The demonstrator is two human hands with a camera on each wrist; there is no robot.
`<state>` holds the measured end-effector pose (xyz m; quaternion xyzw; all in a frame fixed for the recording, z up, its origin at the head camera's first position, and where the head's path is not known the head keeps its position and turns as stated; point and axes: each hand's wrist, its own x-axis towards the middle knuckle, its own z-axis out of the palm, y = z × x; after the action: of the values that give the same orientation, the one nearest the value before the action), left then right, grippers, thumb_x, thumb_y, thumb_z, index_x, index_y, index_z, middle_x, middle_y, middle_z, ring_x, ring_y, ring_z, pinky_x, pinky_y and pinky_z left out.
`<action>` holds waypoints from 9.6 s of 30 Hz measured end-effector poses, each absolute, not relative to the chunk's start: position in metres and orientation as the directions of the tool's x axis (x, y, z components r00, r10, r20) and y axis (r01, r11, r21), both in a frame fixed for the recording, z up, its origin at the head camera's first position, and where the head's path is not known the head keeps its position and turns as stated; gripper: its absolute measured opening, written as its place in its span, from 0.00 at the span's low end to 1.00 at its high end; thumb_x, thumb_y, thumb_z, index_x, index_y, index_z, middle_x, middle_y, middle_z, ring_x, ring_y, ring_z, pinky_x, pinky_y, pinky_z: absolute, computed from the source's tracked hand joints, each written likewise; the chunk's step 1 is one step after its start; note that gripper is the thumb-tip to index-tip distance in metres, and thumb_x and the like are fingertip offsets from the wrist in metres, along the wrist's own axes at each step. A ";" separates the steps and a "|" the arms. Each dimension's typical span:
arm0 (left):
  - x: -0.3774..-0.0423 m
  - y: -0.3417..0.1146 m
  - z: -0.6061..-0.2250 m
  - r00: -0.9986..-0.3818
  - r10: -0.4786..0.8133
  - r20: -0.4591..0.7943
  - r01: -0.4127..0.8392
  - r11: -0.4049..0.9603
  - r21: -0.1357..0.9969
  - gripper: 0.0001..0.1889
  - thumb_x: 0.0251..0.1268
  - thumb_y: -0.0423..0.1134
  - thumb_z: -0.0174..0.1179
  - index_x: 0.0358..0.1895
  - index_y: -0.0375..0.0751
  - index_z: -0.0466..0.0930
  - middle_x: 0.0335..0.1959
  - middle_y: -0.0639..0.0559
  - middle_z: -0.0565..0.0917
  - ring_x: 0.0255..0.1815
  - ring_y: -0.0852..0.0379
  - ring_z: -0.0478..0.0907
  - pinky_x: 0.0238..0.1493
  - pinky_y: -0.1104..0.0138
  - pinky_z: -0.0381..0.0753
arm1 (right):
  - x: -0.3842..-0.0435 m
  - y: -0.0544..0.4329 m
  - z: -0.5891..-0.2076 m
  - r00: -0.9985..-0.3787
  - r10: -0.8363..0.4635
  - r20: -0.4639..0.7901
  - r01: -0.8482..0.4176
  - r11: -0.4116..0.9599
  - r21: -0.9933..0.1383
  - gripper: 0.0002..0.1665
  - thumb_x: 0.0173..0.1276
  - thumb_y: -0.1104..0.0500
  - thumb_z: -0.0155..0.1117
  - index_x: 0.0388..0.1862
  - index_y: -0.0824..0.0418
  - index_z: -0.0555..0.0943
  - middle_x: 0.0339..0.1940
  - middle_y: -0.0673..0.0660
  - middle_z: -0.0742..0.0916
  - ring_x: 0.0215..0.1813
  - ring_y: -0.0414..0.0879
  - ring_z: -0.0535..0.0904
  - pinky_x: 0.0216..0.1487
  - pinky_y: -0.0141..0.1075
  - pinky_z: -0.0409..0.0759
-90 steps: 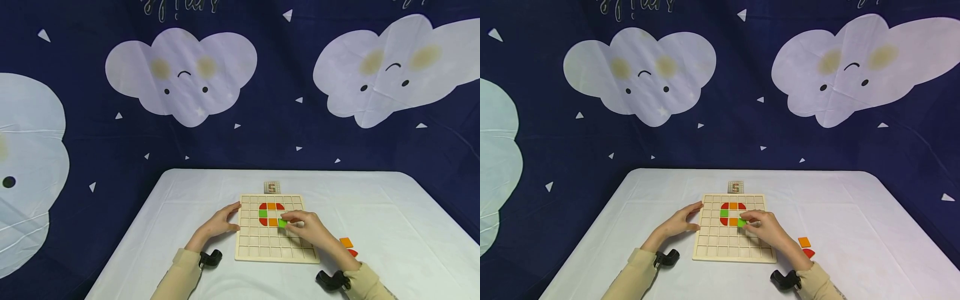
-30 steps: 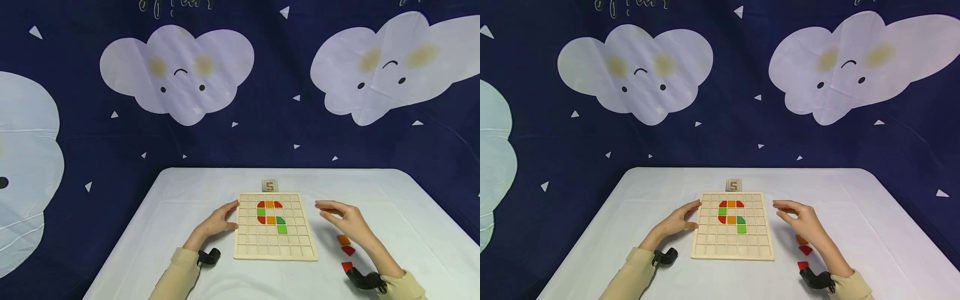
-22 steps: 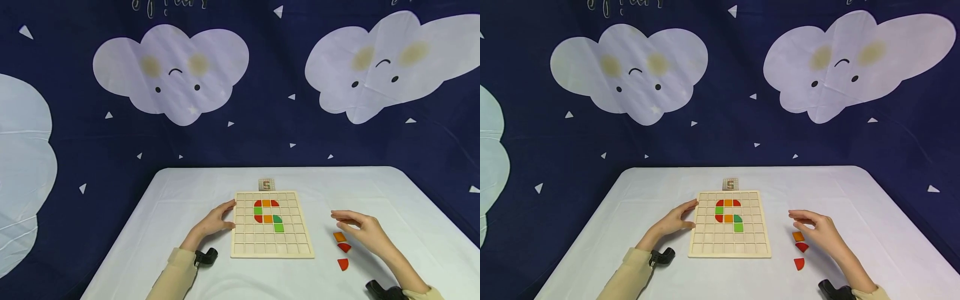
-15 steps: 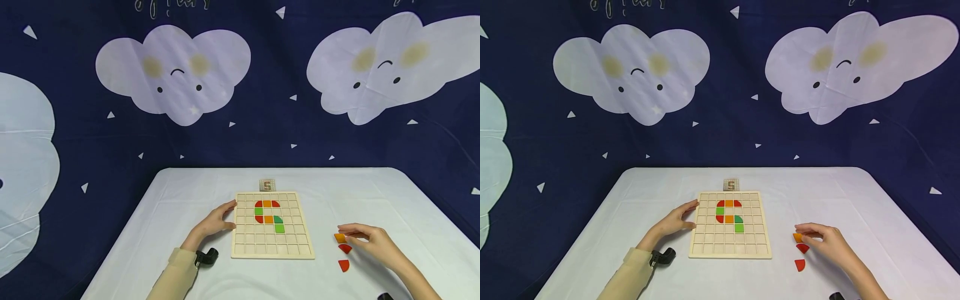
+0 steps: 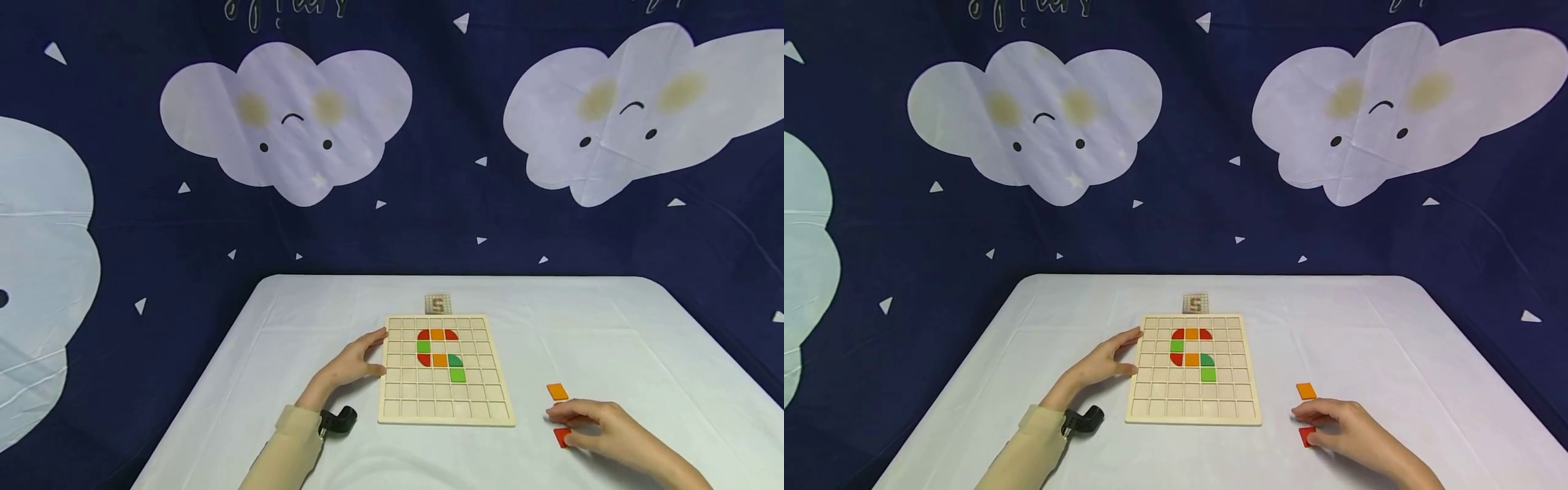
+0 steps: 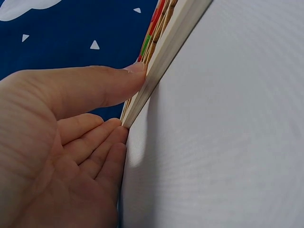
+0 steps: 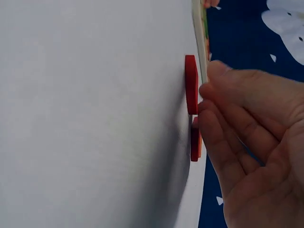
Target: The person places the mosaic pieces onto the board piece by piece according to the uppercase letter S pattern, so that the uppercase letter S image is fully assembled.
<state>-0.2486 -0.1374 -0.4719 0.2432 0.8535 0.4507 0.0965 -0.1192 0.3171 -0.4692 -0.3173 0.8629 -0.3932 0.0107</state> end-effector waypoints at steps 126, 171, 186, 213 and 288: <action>-0.247 -0.137 -0.470 -0.850 0.520 0.078 0.369 0.485 0.793 0.42 0.51 0.29 0.68 0.70 0.28 0.57 0.68 0.37 0.64 0.68 0.42 0.60 0.67 0.54 0.59 | -0.187 0.225 -0.438 -0.738 -0.527 0.422 -0.670 0.500 -0.548 0.19 0.59 0.59 0.70 0.50 0.59 0.81 0.42 0.52 0.86 0.39 0.47 0.83 0.41 0.35 0.81; -0.248 -0.139 -0.472 -0.860 0.506 0.067 0.343 0.474 0.811 0.42 0.50 0.28 0.68 0.70 0.30 0.56 0.68 0.38 0.64 0.68 0.44 0.60 0.68 0.55 0.58 | -0.173 0.323 -0.466 -0.913 -0.333 0.234 -0.407 0.721 -0.561 0.15 0.55 0.63 0.72 0.42 0.60 0.83 0.37 0.49 0.86 0.36 0.33 0.79 0.36 0.29 0.80; -0.248 -0.138 -0.472 -0.861 0.506 0.056 0.332 0.474 0.816 0.42 0.51 0.29 0.68 0.70 0.30 0.57 0.69 0.39 0.62 0.68 0.44 0.60 0.67 0.56 0.59 | -0.173 0.331 -0.471 -0.913 -0.328 0.241 -0.407 0.705 -0.581 0.19 0.55 0.60 0.73 0.47 0.59 0.83 0.42 0.51 0.87 0.41 0.35 0.80 0.41 0.27 0.79; -0.250 -0.137 -0.473 -0.859 0.509 0.054 0.337 0.484 0.807 0.43 0.51 0.29 0.68 0.70 0.30 0.56 0.69 0.40 0.63 0.69 0.45 0.59 0.68 0.57 0.58 | -0.174 0.314 -0.476 -0.934 -0.265 0.242 -0.358 0.734 -0.577 0.18 0.55 0.53 0.74 0.43 0.55 0.83 0.39 0.45 0.86 0.39 0.35 0.78 0.38 0.30 0.79; -0.250 -0.137 -0.475 -0.862 0.504 0.054 0.322 0.463 0.825 0.42 0.50 0.29 0.68 0.70 0.30 0.56 0.70 0.39 0.61 0.70 0.44 0.57 0.69 0.55 0.55 | -0.194 0.149 -0.474 -0.730 -0.612 0.305 -0.677 0.587 -0.444 0.23 0.58 0.59 0.71 0.54 0.59 0.80 0.45 0.46 0.84 0.49 0.45 0.78 0.52 0.44 0.77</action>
<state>-0.2496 -0.1373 -0.4754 0.2430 0.8496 0.4574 0.0992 -0.1937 0.1491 -0.4741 -0.3626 0.8887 -0.2741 -0.0597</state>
